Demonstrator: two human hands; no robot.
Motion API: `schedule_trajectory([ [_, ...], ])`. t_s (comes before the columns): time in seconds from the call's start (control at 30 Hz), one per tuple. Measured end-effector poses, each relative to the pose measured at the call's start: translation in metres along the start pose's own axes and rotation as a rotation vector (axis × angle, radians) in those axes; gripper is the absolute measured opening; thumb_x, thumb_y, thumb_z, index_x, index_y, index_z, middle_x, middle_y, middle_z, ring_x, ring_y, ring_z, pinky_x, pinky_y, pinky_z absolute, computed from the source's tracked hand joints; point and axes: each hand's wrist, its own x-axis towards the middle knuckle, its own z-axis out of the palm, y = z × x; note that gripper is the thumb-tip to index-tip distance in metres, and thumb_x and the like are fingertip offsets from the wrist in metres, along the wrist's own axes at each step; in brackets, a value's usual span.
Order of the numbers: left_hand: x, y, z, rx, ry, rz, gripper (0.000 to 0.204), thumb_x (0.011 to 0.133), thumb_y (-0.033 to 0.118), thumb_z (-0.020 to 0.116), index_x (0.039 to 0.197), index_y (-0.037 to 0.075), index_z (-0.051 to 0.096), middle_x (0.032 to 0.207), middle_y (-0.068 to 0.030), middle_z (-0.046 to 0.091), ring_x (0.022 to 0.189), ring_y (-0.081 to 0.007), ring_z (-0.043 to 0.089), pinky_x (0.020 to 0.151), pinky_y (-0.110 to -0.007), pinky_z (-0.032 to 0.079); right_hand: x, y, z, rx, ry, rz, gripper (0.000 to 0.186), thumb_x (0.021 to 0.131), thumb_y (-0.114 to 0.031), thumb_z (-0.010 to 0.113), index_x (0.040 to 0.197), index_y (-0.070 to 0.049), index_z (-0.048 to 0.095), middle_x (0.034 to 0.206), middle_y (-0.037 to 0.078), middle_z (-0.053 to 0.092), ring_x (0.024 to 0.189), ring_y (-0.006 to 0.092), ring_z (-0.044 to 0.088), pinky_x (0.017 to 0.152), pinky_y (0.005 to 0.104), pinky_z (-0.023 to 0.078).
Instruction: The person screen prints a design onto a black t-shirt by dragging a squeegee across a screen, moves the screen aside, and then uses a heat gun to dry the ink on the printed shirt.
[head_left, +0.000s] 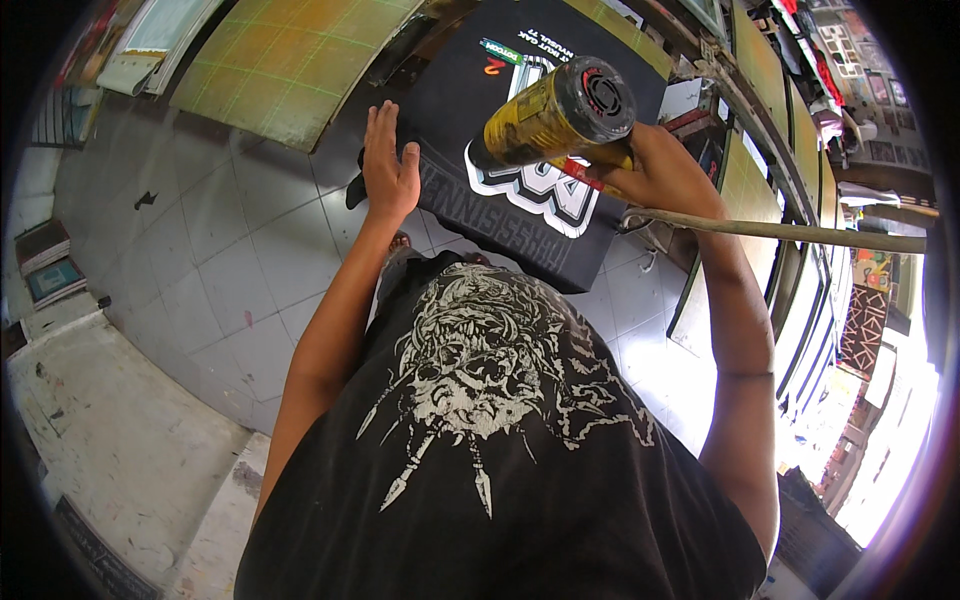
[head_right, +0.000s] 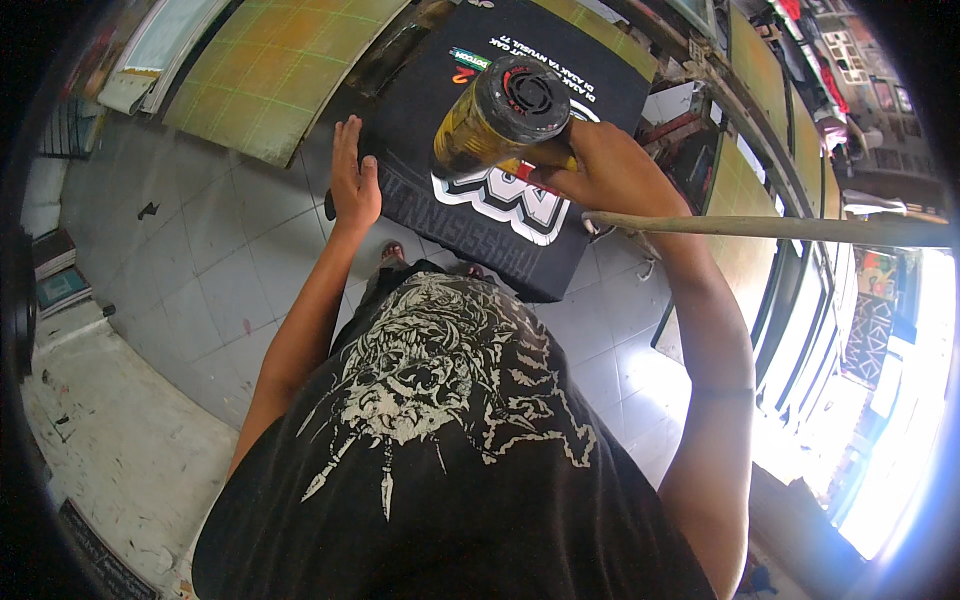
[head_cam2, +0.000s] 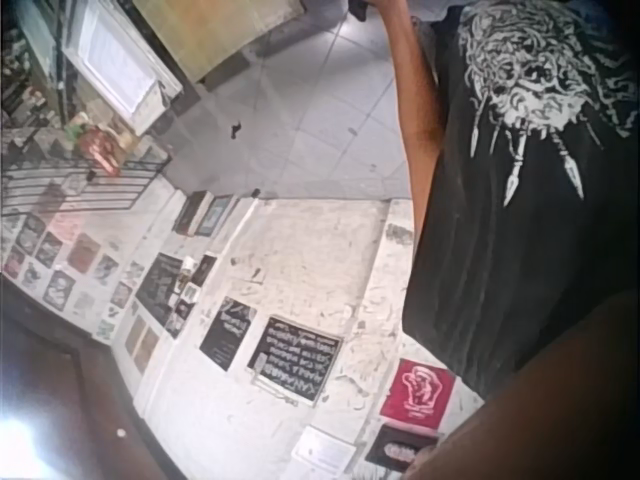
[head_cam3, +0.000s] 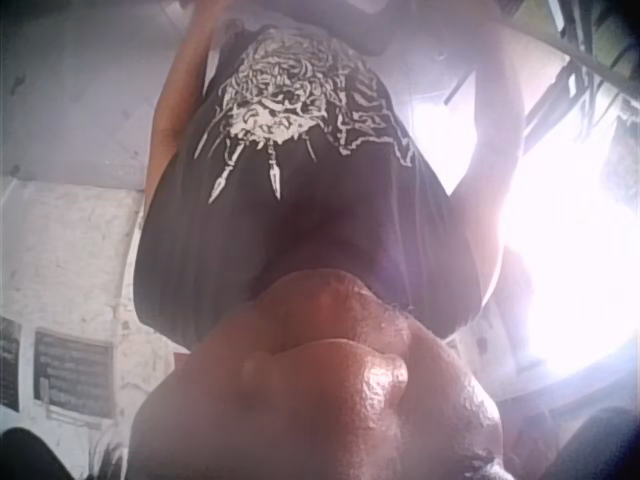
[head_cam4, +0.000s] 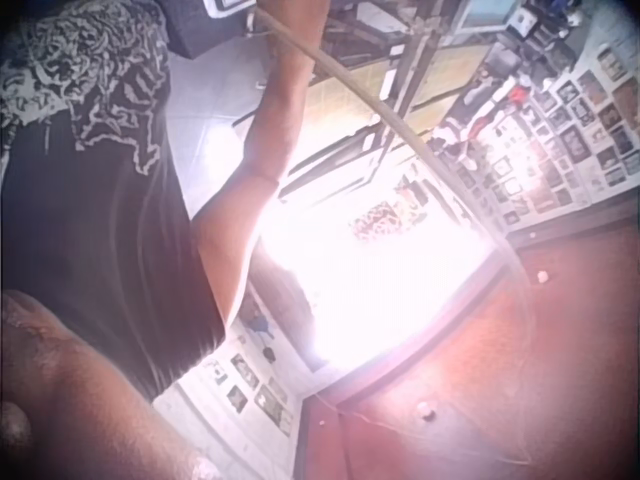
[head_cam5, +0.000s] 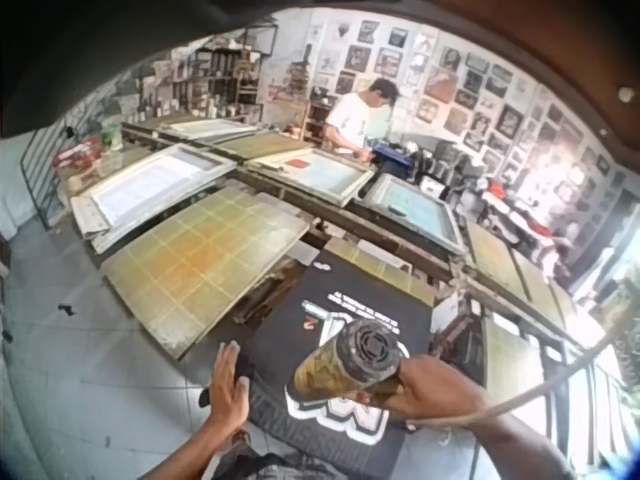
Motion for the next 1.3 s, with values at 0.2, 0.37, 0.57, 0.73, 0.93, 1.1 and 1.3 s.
schedule_trajectory([
  [0.2,0.001,0.001,-0.002,0.025,-0.012,0.013,0.066,0.100,0.050,0.041,0.141,-0.001,0.043,0.146,-0.0215,0.043,0.141,-0.0421,0.031,0.113,-0.048,0.027,-0.011,0.007,0.005,0.018,0.085,-0.058,0.036,0.080,-0.021,0.073,0.111,-0.004,0.066,0.092,0.022,0.069,0.087,0.0397,0.066,0.078,0.0448,0.050],
  [0.37,0.001,-0.002,0.000,0.012,-0.009,0.007,0.066,0.100,0.050,0.042,0.142,-0.001,0.043,0.146,-0.0214,0.043,0.141,-0.0417,0.031,0.113,-0.047,0.027,-0.021,0.014,0.002,0.046,0.073,-0.044,0.033,0.080,-0.020,0.073,0.108,-0.003,0.067,0.095,0.022,0.069,0.090,0.0390,0.065,0.080,0.0442,0.050],
  [0.57,0.000,0.002,-0.002,-0.030,-0.006,-0.024,0.064,0.100,0.048,0.045,0.142,-0.001,0.043,0.147,-0.0207,0.042,0.142,-0.0402,0.029,0.114,-0.045,0.028,-0.033,0.019,0.004,0.058,0.066,-0.012,0.034,0.080,-0.020,0.073,0.108,-0.003,0.066,0.094,0.022,0.068,0.090,0.0394,0.065,0.079,0.0448,0.049],
  [0.73,0.001,0.000,-0.003,-0.016,-0.033,-0.011,0.064,0.100,0.047,0.046,0.142,-0.001,0.042,0.148,-0.0202,0.040,0.144,-0.0391,0.027,0.114,-0.045,0.027,-0.043,0.017,0.005,0.066,0.069,0.038,0.037,0.080,-0.022,0.075,0.110,-0.003,0.065,0.095,0.021,0.069,0.089,0.0402,0.065,0.079,0.0441,0.050],
  [0.93,-0.001,0.001,0.000,-0.041,-0.050,-0.059,0.060,0.101,0.043,0.046,0.144,0.002,0.041,0.150,-0.0173,0.041,0.145,-0.0357,0.025,0.117,-0.043,0.022,-0.053,0.027,0.008,0.078,0.099,-0.003,0.039,0.080,-0.020,0.073,0.114,-0.004,0.064,0.097,0.020,0.069,0.091,0.0396,0.066,0.081,0.0426,0.050],
  [1.1,0.001,0.001,-0.001,0.027,-0.050,-0.025,0.063,0.100,0.045,0.048,0.142,-0.002,0.042,0.147,-0.0195,0.042,0.143,-0.0386,0.028,0.115,-0.044,0.026,-0.064,0.031,0.006,0.069,0.070,0.093,0.040,0.080,-0.019,0.073,0.115,-0.003,0.064,0.098,0.020,0.070,0.094,0.0382,0.067,0.083,0.0413,0.050],
  [1.3,0.002,0.005,-0.002,0.000,-0.041,-0.027,0.061,0.099,0.043,0.049,0.141,-0.002,0.043,0.146,-0.0198,0.043,0.143,-0.0394,0.029,0.114,-0.044,0.027,-0.069,0.029,0.009,0.152,0.095,0.052,0.040,0.080,-0.020,0.074,0.115,-0.004,0.064,0.100,0.019,0.070,0.095,0.0372,0.067,0.084,0.0412,0.050],
])
